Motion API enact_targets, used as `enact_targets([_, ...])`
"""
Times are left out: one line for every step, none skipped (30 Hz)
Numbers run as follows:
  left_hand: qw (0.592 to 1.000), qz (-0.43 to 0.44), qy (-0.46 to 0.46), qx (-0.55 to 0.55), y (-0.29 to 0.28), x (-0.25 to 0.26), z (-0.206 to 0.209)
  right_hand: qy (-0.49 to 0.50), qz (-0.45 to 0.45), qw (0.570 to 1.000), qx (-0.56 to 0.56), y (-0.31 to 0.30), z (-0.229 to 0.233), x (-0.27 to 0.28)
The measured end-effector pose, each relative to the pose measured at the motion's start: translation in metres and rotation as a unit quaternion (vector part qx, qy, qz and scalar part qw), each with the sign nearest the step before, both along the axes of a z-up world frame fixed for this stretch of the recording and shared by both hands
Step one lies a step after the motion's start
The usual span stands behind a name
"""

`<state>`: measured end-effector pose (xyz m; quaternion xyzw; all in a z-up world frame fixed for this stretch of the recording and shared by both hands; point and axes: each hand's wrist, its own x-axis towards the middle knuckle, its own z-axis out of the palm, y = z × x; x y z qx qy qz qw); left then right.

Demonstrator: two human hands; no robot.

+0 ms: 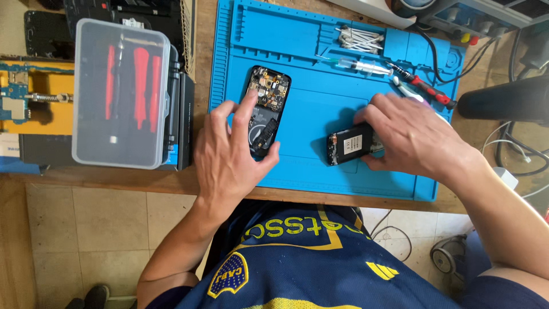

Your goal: The person handles a disassembled smartphone, separating the screen assembly from the main body. They then use a yellow circuit board holder to secure a component, adjusting the clamp mechanism. Finally, the person uses a black heat gun to apply heat to the back of the phone's main body.

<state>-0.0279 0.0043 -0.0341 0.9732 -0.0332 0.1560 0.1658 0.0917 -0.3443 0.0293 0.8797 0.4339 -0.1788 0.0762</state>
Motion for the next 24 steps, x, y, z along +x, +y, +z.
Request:
enact_targets([1.0, -0.002, -0.001, -0.001, 0.0, 0.0, 0.0, -0.001, -0.002, 1.0, -0.001, 0.003, -0.001, 0.0])
enact_targets([1.0, -0.006, 0.006, -0.005, 0.0, 0.0, 0.0, 0.055, -0.037, 0.997, 0.028, 0.006, -0.002, 0.0])
enact_targets([1.0, -0.01, 0.012, -0.009, 0.001, 0.001, 0.001, 0.109, -0.073, 0.99, 0.057, 0.009, -0.003, 0.001])
enact_targets([1.0, -0.013, 0.01, -0.009, 0.001, 0.0, 0.002, 0.106, -0.076, 0.99, 0.057, 0.015, 0.001, 0.001])
enact_targets([0.999, -0.011, 0.028, -0.023, 0.001, 0.0, 0.002, 0.123, -0.097, 0.985, 0.072, 0.021, 0.005, 0.003])
enact_targets([0.998, -0.009, 0.046, -0.036, 0.002, 0.0, 0.003, 0.14, -0.118, 0.979, 0.087, 0.026, 0.009, 0.004])
enact_targets([0.998, -0.011, 0.043, -0.037, 0.003, 0.0, 0.003, 0.137, -0.12, 0.979, 0.087, 0.035, 0.012, 0.009])
enact_targets([0.998, -0.019, 0.04, -0.048, 0.004, 0.0, 0.004, 0.119, -0.125, 0.976, 0.131, 0.043, 0.015, 0.014])
enact_targets([0.997, -0.027, 0.037, -0.058, 0.005, 0.001, 0.005, 0.099, -0.129, 0.971, 0.174, 0.052, 0.017, 0.02])
enact_targets([0.997, -0.028, 0.033, -0.058, 0.005, 0.002, 0.006, 0.096, -0.129, 0.971, 0.175, 0.061, 0.016, 0.028])
enact_targets([0.998, -0.03, 0.026, -0.058, 0.005, 0.003, 0.008, 0.066, -0.113, 0.964, 0.231, 0.071, 0.016, 0.037])
enact_targets([0.998, -0.032, 0.019, -0.057, 0.005, 0.003, 0.009, 0.037, -0.096, 0.953, 0.286, 0.081, 0.015, 0.046])
enact_targets([0.998, -0.032, 0.016, -0.056, 0.005, 0.004, 0.009, 0.034, -0.094, 0.953, 0.287, 0.091, 0.012, 0.054])
enact_targets([0.998, -0.036, 0.013, -0.057, 0.005, 0.004, 0.009, 0.012, -0.084, 0.952, 0.294, 0.101, 0.009, 0.063])
enact_targets([0.997, -0.041, 0.011, -0.058, 0.006, 0.004, 0.01, -0.008, -0.074, 0.951, 0.301, 0.112, 0.006, 0.072])
enact_targets([0.998, -0.04, 0.009, -0.056, 0.006, 0.004, 0.01, -0.01, -0.073, 0.95, 0.302, 0.121, 0.0, 0.078])
enact_targets([0.997, -0.043, 0.02, -0.068, 0.007, 0.004, 0.01, -0.053, -0.044, 0.951, 0.301, 0.13, -0.005, 0.083])
enact_targets([0.995, -0.045, 0.031, -0.079, 0.007, 0.004, 0.01, -0.096, -0.014, 0.949, 0.3, 0.139, -0.011, 0.089])
enact_targets([0.995, -0.046, 0.031, -0.078, 0.008, 0.005, 0.01, -0.097, -0.015, 0.949, 0.301, 0.146, -0.016, 0.092])
enact_targets([0.995, -0.047, 0.033, -0.086, 0.008, 0.005, 0.009, -0.109, -0.004, 0.946, 0.305, 0.152, -0.021, 0.096])
enact_targets([0.994, -0.048, 0.036, -0.095, 0.008, 0.005, 0.009, -0.12, 0.007, 0.943, 0.309, 0.158, -0.027, 0.099])
enact_targets([0.994, -0.049, 0.036, -0.093, 0.008, 0.005, 0.01, -0.12, 0.005, 0.943, 0.31, 0.16, -0.031, 0.101])
enact_targets([0.993, -0.053, 0.033, -0.099, 0.009, 0.006, 0.011, -0.153, 0.018, 0.946, 0.284, 0.162, -0.034, 0.104])
enact_targets([0.992, -0.056, 0.031, -0.105, 0.009, 0.006, 0.011, -0.186, 0.03, 0.948, 0.257, 0.164, -0.038, 0.106])
